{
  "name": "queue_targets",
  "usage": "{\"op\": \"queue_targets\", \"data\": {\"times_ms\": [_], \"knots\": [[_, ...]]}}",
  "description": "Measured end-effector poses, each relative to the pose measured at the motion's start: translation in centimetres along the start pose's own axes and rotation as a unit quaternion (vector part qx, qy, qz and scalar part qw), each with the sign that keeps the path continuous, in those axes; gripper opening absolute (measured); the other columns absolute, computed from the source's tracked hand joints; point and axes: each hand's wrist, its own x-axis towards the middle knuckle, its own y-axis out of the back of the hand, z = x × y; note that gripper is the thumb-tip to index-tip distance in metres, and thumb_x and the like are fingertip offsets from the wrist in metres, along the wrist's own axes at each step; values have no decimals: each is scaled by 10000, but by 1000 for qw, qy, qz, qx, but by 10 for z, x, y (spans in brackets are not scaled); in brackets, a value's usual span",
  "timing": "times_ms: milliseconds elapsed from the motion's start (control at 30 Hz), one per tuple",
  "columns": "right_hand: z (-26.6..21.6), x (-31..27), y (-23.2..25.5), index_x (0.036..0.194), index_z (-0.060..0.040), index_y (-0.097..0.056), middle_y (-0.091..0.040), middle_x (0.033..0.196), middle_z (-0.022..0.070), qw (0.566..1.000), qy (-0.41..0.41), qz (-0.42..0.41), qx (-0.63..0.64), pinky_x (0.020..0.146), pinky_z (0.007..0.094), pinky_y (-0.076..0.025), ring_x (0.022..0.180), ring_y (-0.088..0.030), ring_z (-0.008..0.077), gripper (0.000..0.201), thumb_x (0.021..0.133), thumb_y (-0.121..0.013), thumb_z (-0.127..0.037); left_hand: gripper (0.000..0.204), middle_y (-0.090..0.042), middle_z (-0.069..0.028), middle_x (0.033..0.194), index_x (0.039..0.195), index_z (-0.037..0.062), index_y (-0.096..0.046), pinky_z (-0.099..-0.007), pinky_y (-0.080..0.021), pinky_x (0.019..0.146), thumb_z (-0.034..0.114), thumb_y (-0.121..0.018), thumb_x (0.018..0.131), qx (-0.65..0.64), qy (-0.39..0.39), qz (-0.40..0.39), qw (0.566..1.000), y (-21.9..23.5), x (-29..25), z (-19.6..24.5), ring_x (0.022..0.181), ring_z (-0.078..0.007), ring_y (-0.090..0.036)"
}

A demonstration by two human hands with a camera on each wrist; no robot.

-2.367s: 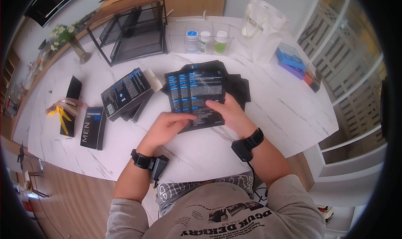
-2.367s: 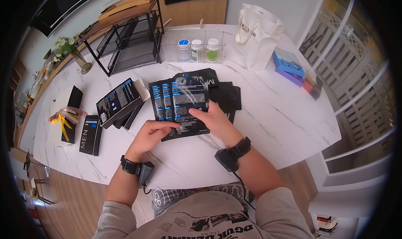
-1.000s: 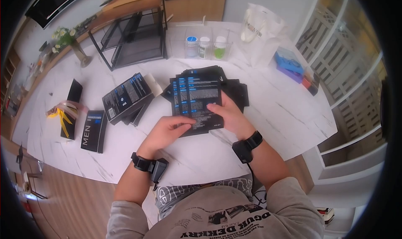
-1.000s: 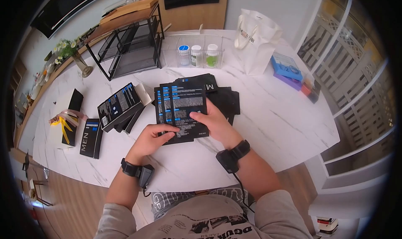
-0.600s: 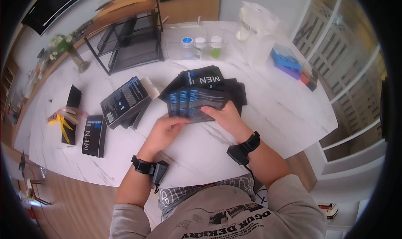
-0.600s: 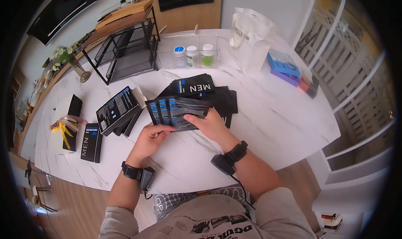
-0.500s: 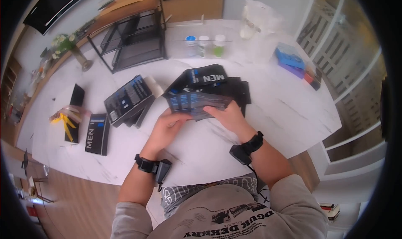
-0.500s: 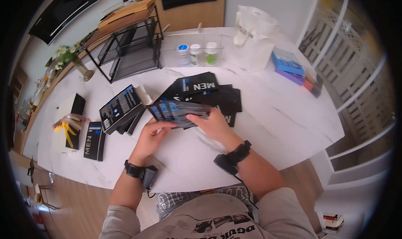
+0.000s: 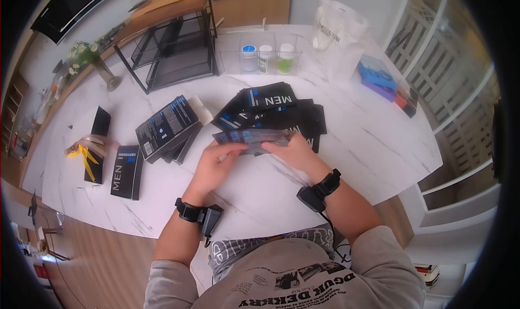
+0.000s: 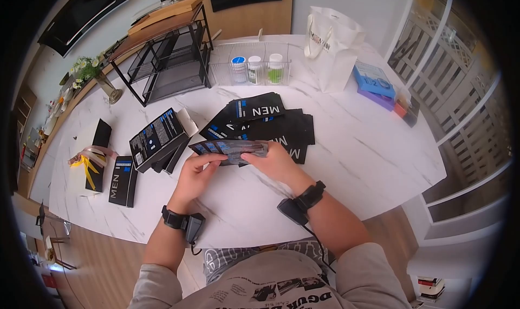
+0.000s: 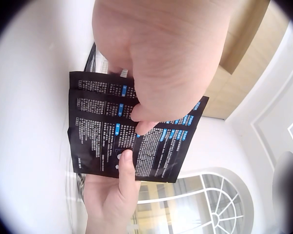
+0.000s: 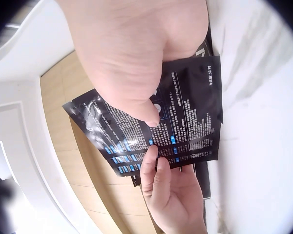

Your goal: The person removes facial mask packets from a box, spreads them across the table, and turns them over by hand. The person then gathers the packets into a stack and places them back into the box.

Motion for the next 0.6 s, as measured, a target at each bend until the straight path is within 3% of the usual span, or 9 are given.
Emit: {"op": "queue_targets", "data": {"times_ms": [100,200,267,300,367,400,500,600], "knots": [[-3,0,-1,1112,5,-692,-739,979,86,1000,5,3,-8,817,278,-515,867,-651,129,286,889,-731,-171,242,-707,-65,892,1070,55,-740,-278,-460,770,-51,-599,904,-9,-33,26,999,-3,1,-5,838,-157,-605],[0,0,-2,1108,0,-696,-736,1000,84,1000,-20,4,-8,833,277,-512,909,-649,143,277,886,-731,-161,242,-693,-83,1026,1067,51,-740,-275,-458,844,-55,-601,899,-3,20,-12,1000,4,0,5,959,-168,-606],[0,-2,-2,1105,-8,-701,-731,1040,79,997,-79,8,-1,859,292,-516,1004,-649,168,262,877,-732,-133,250,-651,-106,1154,1067,50,-732,-310,-452,926,-49,-612,871,-45,-65,34,996,0,1,-2,1070,-223,-586],[-1,-1,-3,1104,-13,-704,-727,1065,77,1000,4,8,17,888,311,-510,1064,-631,195,259,863,-732,-104,255,-630,-118,1218,1067,50,-728,-328,-449,966,-46,-618,857,-66,-107,56,990,-2,3,-5,1125,-250,-576],[-1,1,-4,1101,-23,-710,-718,1115,73,984,169,9,52,946,348,-500,1184,-596,249,268,834,-732,-47,289,-567,-113,1308,1082,23,-707,-337,-418,1018,-71,-619,824,-116,-86,81,986,4,4,-5,1211,-252,-529],[-12,3,4,1098,-39,-716,-706,1159,72,967,237,-1,-89,1017,404,-465,1289,-526,309,315,786,-740,4,308,-535,-111,1352,1090,9,-696,-341,-403,1044,-84,-619,807,-141,-74,93,983,6,4,-4,1253,-253,-505],[-19,2,5,1099,-47,-718,-708,1152,83,949,279,21,-149,1042,404,-441,1264,-542,318,330,773,-753,-4,353,-496,-106,1389,1123,-12,-667,-339,-369,1073,-100,-610,786,-118,-48,78,989,11,5,-1,1307,-245,-458],[-13,3,3,1097,-51,-718,-707,1156,83,953,267,20,-139,1039,406,-444,1260,-543,320,325,777,-760,-19,351,-495,-98,1385,1128,-8,-668,-333,-364,1073,-89,-607,791,-93,-57,87,990,7,5,-8,1306,-243,-455]]}}
